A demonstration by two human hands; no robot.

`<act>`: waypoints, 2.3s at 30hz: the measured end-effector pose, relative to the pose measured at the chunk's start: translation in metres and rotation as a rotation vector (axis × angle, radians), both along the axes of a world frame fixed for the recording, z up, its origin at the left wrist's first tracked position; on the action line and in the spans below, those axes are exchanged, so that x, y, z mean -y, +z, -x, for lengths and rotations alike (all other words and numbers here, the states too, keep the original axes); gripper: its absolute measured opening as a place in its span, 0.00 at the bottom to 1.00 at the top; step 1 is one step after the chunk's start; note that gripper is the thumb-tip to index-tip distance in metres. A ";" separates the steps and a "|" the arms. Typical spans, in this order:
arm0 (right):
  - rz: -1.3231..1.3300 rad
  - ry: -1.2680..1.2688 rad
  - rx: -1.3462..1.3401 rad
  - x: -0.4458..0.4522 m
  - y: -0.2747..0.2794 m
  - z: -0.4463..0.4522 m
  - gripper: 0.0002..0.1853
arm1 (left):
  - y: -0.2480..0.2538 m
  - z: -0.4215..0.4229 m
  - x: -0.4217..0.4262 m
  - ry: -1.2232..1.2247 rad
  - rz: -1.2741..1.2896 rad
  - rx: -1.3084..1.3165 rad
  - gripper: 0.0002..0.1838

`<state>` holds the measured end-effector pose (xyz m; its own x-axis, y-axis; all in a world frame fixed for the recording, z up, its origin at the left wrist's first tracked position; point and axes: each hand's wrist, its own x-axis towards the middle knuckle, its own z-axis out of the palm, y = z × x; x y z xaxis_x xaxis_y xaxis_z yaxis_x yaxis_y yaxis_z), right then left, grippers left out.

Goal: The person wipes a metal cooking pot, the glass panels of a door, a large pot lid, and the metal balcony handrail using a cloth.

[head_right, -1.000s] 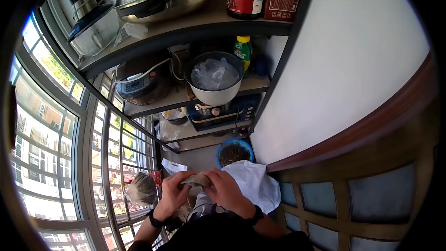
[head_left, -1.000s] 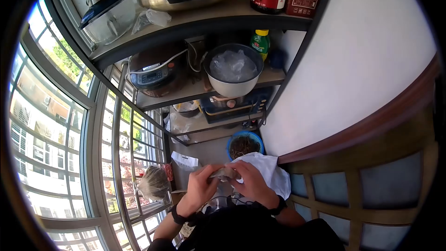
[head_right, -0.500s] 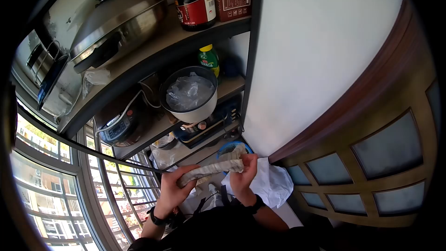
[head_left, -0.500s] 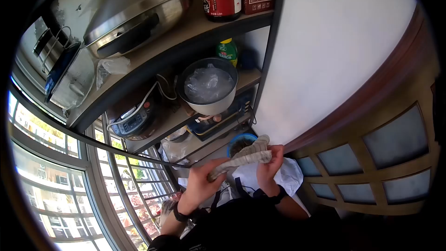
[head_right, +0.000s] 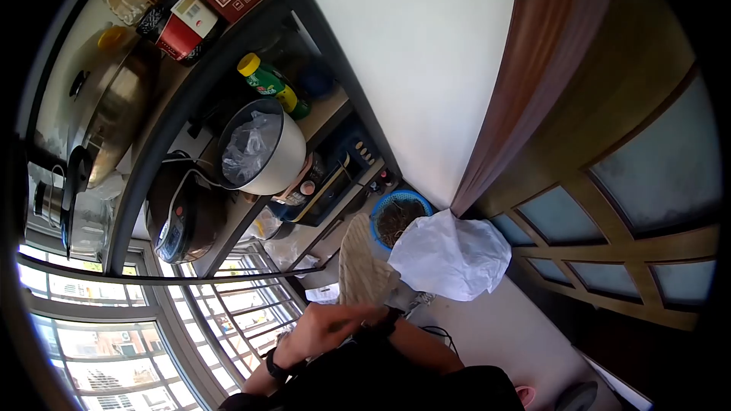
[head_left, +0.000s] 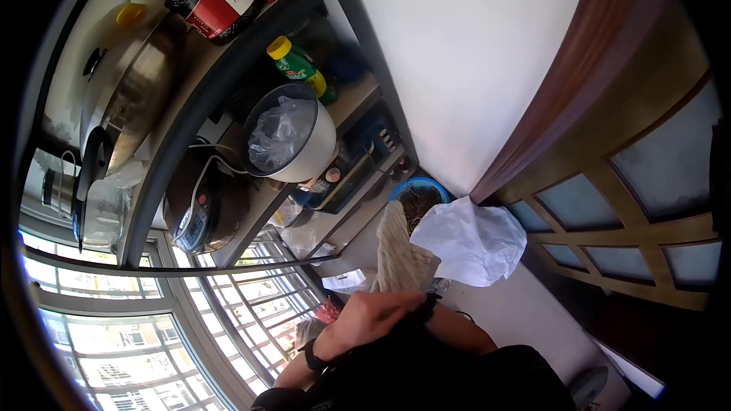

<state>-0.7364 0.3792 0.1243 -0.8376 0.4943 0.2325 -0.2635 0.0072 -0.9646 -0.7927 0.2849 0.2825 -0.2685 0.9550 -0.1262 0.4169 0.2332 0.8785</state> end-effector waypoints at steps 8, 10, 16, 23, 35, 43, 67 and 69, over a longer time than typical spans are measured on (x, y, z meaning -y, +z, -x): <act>-0.006 -0.101 -0.076 -0.032 0.003 0.026 0.25 | -0.017 0.028 0.033 0.130 0.097 -0.323 0.29; -0.024 -0.087 -0.098 -0.035 0.004 0.040 0.25 | -0.024 0.049 0.039 0.319 0.068 -0.402 0.24; -0.088 0.028 -0.169 -0.026 0.006 0.114 0.26 | -0.036 0.129 0.049 0.743 -0.032 -0.826 0.12; -0.096 -0.011 -0.196 0.006 -0.001 0.195 0.28 | -0.086 0.208 0.083 0.758 0.492 0.317 0.24; 0.010 -0.355 -0.079 0.100 -0.018 0.259 0.30 | -0.091 0.189 0.090 1.048 -0.189 -0.741 0.23; -0.040 -0.542 -0.015 0.051 -0.018 0.292 0.32 | -0.117 0.234 0.044 0.635 -0.275 -0.726 0.24; -0.106 -0.656 -0.086 0.000 -0.004 0.294 0.32 | -0.203 0.235 0.114 0.381 -0.253 -0.537 0.33; -0.037 -0.618 -0.095 -0.008 -0.007 0.300 0.32 | -0.209 0.227 0.112 0.465 -0.109 -0.576 0.33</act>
